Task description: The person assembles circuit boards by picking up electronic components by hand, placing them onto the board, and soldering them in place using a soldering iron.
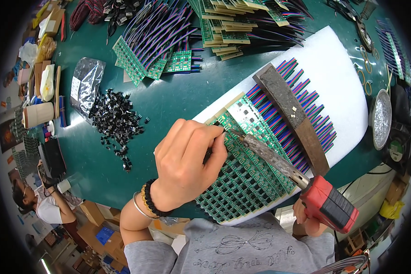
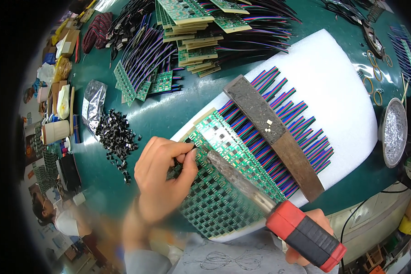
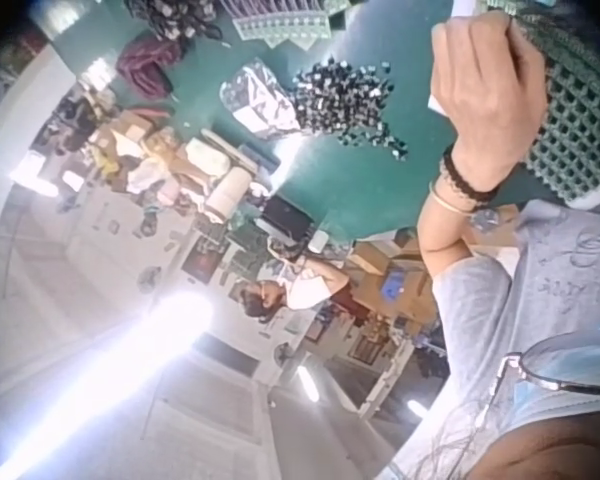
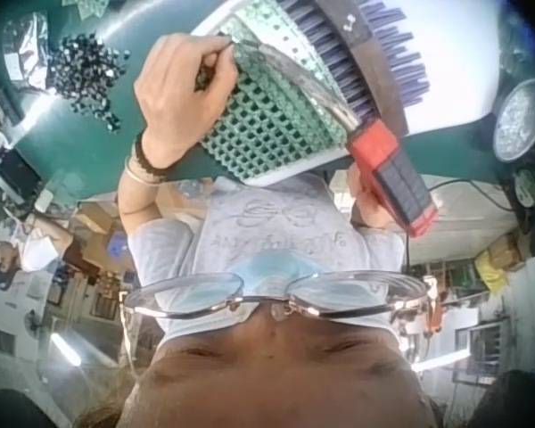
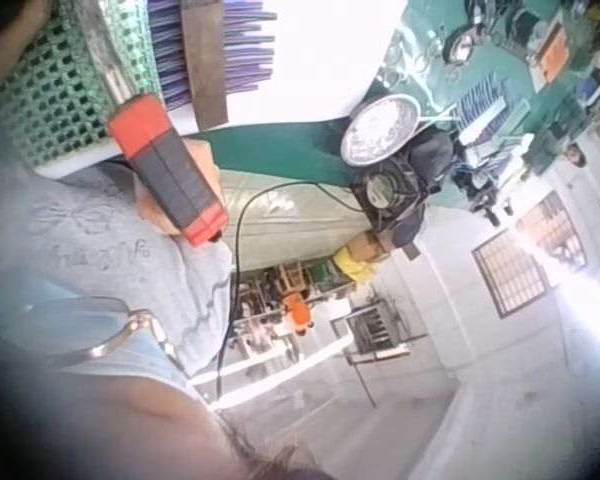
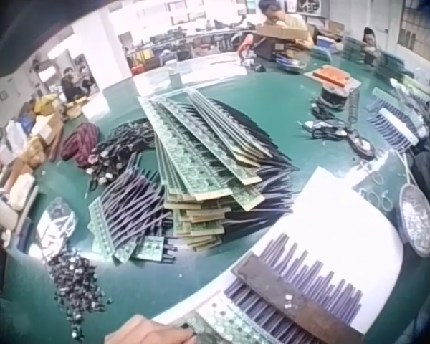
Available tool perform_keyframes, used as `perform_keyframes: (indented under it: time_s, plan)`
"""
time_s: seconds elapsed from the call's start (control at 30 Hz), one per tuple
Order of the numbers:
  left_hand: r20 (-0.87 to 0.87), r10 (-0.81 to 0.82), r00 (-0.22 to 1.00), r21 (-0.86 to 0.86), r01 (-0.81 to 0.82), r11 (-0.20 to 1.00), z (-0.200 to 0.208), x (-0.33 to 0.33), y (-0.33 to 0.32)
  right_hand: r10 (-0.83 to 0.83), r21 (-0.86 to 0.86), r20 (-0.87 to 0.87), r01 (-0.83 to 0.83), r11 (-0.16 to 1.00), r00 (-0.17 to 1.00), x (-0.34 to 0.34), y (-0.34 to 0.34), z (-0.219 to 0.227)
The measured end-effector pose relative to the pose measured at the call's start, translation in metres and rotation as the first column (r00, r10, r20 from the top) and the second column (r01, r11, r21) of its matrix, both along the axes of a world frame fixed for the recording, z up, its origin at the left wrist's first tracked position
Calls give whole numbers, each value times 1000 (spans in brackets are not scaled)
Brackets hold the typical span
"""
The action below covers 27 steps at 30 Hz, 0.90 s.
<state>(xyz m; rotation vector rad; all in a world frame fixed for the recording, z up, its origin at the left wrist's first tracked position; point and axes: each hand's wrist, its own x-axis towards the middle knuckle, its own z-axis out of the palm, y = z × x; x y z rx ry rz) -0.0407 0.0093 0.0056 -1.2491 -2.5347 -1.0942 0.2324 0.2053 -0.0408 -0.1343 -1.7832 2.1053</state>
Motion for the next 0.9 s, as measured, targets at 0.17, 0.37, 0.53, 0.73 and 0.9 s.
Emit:
perform_keyframes:
  time_s: [0.17,0.37,0.53,0.73,0.9]
  plan:
    - [8,-8,1000,4,8,1000,0,0,0,96,-73,-107,-104,992,990,-13,5,2]
    - [22,-8,1000,18,7,1000,0,-1,0,219,-363,304,-100,926,927,-23,8,25]
    - [24,-14,1000,22,13,1000,1,-1,1,54,-74,4,-53,996,999,12,4,-8]
    - [12,-4,1000,3,4,1000,0,1,0,299,-235,280,-237,943,912,-8,20,15]
    - [9,4,1000,25,-4,1000,0,1,0,233,-253,179,-185,950,956,-29,12,22]
